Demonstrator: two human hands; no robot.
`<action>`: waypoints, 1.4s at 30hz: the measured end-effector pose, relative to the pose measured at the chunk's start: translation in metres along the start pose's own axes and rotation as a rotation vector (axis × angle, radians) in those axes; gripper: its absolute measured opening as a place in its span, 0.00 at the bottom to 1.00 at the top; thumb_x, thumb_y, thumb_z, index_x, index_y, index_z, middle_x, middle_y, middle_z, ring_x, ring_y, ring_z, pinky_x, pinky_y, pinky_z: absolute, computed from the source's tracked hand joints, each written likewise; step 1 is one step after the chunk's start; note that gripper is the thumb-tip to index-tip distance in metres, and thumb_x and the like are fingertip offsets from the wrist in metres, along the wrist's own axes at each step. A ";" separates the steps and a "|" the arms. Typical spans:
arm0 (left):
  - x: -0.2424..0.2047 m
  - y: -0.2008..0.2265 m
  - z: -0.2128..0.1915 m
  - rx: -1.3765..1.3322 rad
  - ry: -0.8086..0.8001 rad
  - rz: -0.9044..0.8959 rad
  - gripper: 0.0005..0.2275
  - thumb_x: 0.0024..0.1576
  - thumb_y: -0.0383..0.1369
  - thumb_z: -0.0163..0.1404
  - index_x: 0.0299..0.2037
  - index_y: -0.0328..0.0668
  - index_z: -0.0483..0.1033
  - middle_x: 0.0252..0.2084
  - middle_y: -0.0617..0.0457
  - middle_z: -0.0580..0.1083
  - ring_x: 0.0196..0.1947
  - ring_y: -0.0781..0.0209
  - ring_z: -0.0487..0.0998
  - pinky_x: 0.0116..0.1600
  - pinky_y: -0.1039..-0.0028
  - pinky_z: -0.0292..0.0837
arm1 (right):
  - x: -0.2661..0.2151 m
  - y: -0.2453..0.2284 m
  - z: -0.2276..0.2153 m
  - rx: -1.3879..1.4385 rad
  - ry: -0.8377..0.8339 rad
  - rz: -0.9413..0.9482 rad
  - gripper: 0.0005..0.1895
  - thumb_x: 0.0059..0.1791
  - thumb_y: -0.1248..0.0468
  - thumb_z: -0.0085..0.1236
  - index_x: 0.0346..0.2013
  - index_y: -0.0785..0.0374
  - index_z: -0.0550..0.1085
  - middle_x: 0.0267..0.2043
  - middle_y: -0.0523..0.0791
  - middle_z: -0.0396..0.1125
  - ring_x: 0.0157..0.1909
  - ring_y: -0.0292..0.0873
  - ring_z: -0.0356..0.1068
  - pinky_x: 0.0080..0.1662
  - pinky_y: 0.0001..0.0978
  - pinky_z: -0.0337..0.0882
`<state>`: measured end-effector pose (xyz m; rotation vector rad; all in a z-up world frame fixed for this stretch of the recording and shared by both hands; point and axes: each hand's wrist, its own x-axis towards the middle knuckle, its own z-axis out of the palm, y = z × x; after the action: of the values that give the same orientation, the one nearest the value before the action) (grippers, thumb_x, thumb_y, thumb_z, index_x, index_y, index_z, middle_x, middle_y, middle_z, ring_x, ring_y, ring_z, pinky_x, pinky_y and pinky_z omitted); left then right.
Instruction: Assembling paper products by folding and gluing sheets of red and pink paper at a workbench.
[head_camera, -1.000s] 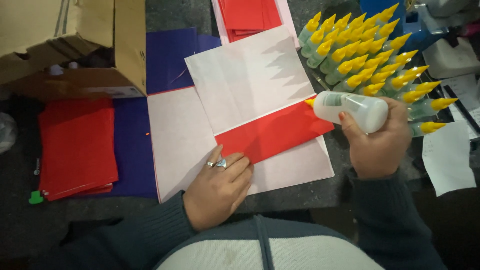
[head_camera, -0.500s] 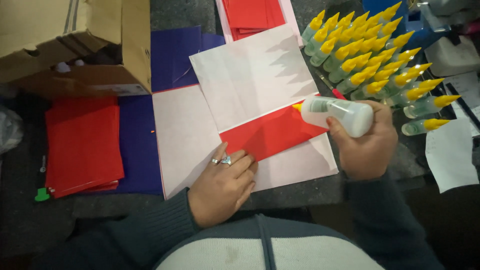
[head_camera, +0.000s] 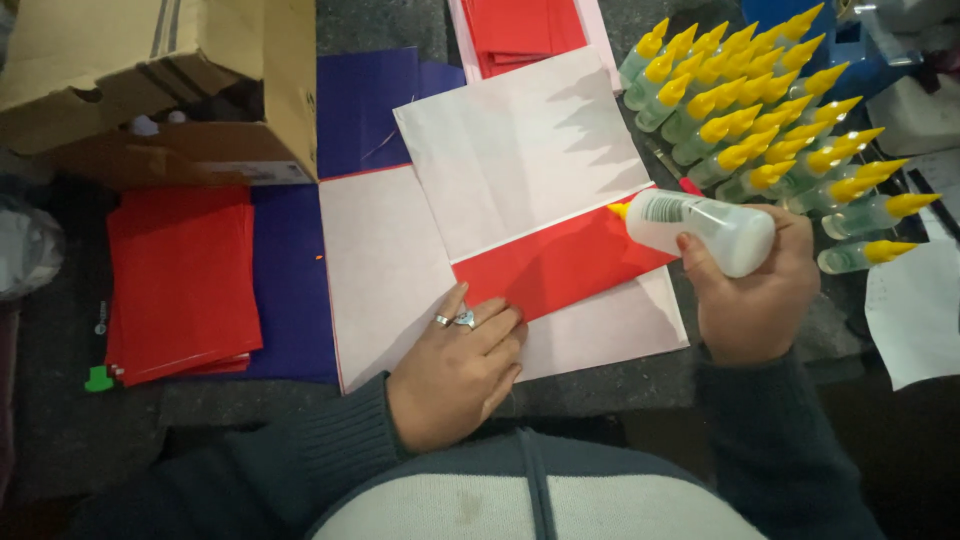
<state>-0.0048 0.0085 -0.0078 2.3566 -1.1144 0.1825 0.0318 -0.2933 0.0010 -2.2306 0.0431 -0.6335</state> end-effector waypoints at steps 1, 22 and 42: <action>0.000 0.000 0.000 0.001 0.001 -0.002 0.16 0.54 0.33 0.55 0.49 0.30 0.76 0.52 0.44 0.71 0.60 0.50 0.69 0.68 0.45 0.54 | -0.003 0.001 0.003 0.001 -0.002 -0.001 0.25 0.51 0.70 0.72 0.55 0.71 0.66 0.51 0.52 0.71 0.50 0.43 0.76 0.50 0.34 0.79; -0.001 -0.001 0.001 -0.007 -0.028 -0.014 0.19 0.54 0.33 0.55 0.52 0.27 0.75 0.55 0.42 0.71 0.62 0.48 0.68 0.70 0.45 0.51 | -0.014 -0.023 0.016 0.091 -0.082 -0.068 0.22 0.51 0.69 0.73 0.52 0.71 0.68 0.48 0.50 0.72 0.49 0.39 0.74 0.55 0.34 0.76; 0.005 0.002 -0.010 -0.083 -0.128 -0.063 0.15 0.54 0.31 0.55 0.48 0.29 0.76 0.52 0.42 0.72 0.60 0.47 0.70 0.68 0.44 0.55 | -0.018 -0.050 0.026 0.069 -0.189 -0.113 0.25 0.46 0.68 0.73 0.52 0.70 0.68 0.48 0.51 0.72 0.47 0.41 0.74 0.49 0.33 0.77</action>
<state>-0.0015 0.0090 0.0030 2.3529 -1.0835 -0.0364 0.0197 -0.2374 0.0144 -2.2279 -0.1985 -0.4738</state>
